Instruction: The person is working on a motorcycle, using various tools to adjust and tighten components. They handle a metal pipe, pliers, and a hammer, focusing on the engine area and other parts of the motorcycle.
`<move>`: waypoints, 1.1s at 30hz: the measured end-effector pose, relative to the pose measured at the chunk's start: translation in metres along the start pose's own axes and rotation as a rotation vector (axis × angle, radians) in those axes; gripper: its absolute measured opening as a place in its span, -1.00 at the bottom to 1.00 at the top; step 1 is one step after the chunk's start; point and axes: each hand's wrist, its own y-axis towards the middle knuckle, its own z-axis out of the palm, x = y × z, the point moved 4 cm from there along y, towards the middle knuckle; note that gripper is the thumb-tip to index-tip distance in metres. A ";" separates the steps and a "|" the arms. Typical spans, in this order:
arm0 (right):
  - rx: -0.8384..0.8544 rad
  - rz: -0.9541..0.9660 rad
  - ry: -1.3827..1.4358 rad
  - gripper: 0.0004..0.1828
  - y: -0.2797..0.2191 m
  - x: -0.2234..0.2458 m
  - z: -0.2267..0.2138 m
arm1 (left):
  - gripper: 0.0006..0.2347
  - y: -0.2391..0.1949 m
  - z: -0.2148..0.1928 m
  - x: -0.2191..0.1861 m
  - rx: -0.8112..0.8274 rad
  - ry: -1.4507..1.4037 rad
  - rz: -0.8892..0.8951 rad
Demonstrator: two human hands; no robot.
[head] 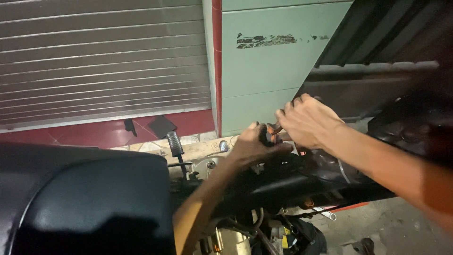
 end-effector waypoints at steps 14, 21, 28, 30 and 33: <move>0.113 0.004 0.079 -0.49 -0.005 -0.003 0.001 | -0.44 0.007 0.007 -0.006 -0.257 -0.173 0.015; 0.173 -0.012 0.029 -0.56 0.001 -0.003 -0.001 | -0.54 0.001 0.001 -0.009 -0.042 -0.440 -0.262; 0.135 0.027 0.088 -0.50 -0.002 -0.001 -0.001 | -0.59 -0.001 0.004 -0.008 0.043 -0.529 -0.325; 0.176 0.005 0.066 -0.44 0.000 -0.001 -0.002 | -0.61 -0.001 0.001 -0.009 0.021 -0.547 -0.248; 0.199 0.010 0.109 -0.33 0.002 -0.003 0.001 | -0.61 0.002 0.000 -0.005 0.023 -0.569 -0.219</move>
